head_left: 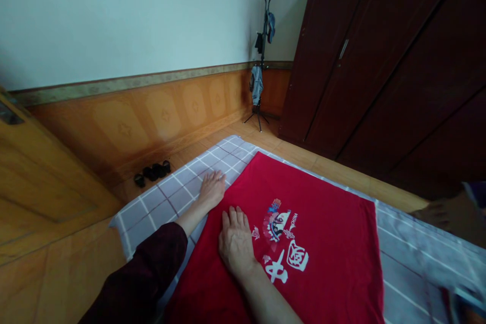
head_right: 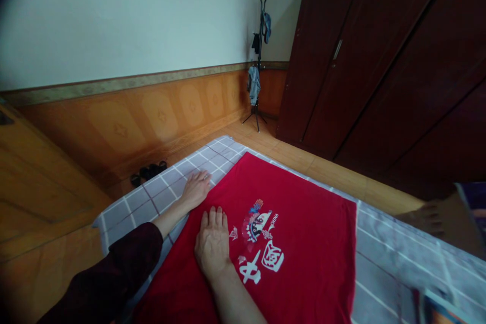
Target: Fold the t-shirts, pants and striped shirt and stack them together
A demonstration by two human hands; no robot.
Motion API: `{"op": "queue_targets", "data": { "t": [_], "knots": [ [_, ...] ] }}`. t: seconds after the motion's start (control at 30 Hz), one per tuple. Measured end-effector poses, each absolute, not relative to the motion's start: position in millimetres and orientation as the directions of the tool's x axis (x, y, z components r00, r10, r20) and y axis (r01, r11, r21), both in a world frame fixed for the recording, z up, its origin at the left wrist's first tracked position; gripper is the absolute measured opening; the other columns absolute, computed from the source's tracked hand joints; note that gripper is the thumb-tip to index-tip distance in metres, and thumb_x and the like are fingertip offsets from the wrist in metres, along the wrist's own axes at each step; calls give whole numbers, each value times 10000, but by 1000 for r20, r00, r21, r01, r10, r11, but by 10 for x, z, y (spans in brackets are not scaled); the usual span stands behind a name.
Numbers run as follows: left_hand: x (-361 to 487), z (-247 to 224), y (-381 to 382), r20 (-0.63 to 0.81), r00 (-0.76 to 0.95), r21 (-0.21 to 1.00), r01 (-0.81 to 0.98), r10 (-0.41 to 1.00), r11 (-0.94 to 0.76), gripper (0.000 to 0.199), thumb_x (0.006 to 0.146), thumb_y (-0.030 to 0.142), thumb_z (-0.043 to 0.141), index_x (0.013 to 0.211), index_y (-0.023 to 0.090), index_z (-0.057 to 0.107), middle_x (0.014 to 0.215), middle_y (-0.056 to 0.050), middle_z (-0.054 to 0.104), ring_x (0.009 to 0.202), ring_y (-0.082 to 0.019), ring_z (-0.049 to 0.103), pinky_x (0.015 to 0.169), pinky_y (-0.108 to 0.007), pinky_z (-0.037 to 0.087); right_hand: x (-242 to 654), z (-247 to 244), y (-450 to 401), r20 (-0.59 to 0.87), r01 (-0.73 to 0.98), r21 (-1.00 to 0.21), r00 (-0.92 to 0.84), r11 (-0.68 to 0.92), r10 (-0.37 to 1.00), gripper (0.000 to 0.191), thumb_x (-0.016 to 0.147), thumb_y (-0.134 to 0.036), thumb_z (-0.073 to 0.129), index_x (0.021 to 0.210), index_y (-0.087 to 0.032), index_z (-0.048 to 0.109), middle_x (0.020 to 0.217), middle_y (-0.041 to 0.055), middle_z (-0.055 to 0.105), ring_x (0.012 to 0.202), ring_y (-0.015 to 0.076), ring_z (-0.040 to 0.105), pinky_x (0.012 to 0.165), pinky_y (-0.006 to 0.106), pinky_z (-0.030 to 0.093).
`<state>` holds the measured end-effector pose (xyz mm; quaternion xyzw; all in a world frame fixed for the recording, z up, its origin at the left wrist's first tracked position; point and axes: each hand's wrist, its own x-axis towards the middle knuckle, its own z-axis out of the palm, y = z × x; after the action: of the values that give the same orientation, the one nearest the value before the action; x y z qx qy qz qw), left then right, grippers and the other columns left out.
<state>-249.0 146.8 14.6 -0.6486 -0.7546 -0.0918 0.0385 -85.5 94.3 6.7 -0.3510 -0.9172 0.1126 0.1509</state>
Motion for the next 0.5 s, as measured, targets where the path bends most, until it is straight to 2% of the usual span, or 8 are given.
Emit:
{"op": "queue_targets", "data": {
  "t": [0.13,0.27,0.4,0.5],
  "knots": [
    [-2457,108,1593,149,-63,84,995,987,50,453,928,334,392,1374,254,385,1458,-46,373,1346,-239,300,1090,-443,243,-867,75,946,189,613,-322,-706,722,683,517,815,-218,479,1310,-68,485,1358,182,459,1281,327,357,1072,459,270],
    [-2408,109,1721,154,-58,80,996,986,46,455,954,277,276,1394,189,353,1474,-105,331,1371,-272,236,1093,-531,168,-864,97,945,169,609,-345,-708,714,686,516,811,-210,486,1303,-55,489,1355,208,456,1280,330,363,1070,471,274],
    [-2362,92,1942,108,71,88,993,992,-81,480,946,377,319,1410,254,322,1489,-29,317,1378,-217,233,1105,-437,213,-856,93,941,169,603,-372,-704,706,690,521,798,-200,489,1300,-61,491,1353,200,460,1286,337,356,1074,469,275],
    [-2348,67,2149,108,61,90,993,992,-71,498,956,355,272,1426,192,291,1488,-95,306,1380,-267,221,1088,-520,192,-858,69,950,166,596,-390,-704,702,690,535,796,-226,503,1306,-66,485,1368,203,444,1298,345,340,1074,483,272]
  ]
}}
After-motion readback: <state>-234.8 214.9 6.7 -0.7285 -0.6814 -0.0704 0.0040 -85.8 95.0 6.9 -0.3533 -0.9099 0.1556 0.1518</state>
